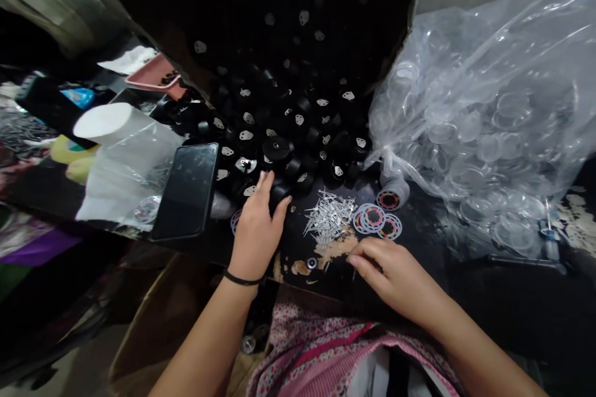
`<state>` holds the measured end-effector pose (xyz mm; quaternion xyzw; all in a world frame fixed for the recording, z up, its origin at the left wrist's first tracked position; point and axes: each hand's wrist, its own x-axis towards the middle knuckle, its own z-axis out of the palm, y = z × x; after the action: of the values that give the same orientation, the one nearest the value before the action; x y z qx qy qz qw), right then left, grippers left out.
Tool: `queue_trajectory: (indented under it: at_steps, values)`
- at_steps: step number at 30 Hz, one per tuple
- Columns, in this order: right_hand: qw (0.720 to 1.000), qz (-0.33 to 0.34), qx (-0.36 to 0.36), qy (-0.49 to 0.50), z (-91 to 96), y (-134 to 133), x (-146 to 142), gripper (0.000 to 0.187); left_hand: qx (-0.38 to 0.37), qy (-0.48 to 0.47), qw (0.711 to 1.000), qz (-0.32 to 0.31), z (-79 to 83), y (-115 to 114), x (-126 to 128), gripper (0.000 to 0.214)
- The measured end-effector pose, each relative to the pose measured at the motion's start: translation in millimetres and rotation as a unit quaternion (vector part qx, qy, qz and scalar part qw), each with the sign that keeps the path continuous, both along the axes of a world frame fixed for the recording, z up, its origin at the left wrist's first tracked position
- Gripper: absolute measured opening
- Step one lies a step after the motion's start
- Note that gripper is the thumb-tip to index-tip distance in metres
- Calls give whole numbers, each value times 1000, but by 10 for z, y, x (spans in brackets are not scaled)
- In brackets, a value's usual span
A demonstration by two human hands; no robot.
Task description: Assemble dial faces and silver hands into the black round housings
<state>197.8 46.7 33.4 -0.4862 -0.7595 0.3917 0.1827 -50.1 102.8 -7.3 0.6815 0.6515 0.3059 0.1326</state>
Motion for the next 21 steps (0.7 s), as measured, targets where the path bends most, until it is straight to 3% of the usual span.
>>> queue_trajectory:
  at_steps: [5, 9, 12, 14, 17, 21]
  values:
    - [1000, 4, -10, -15, 10, -2, 22, 20, 47, -17, 998, 34, -9, -72, 18, 33]
    - [1000, 0, -18, -13, -30, -41, 24, 20, 41, -13, 998, 50, 38, -165, -45, 25]
    - [999, -18, -22, 20, -21, -24, -8, 18, 16, -106, 992, 69, 106, -286, -39, 25]
    - [997, -49, -21, 47, 8, 12, -48, 18, -34, -229, 970, 67, 145, -401, 46, 25]
    - [996, -60, -1, 70, 41, 58, -111, 37, -165, -442, 880, 53, 175, -593, 300, 29]
    - [995, -28, 94, -12, 5, 10, -120, 31, -316, -657, 682, 65, 182, -765, 643, 39]
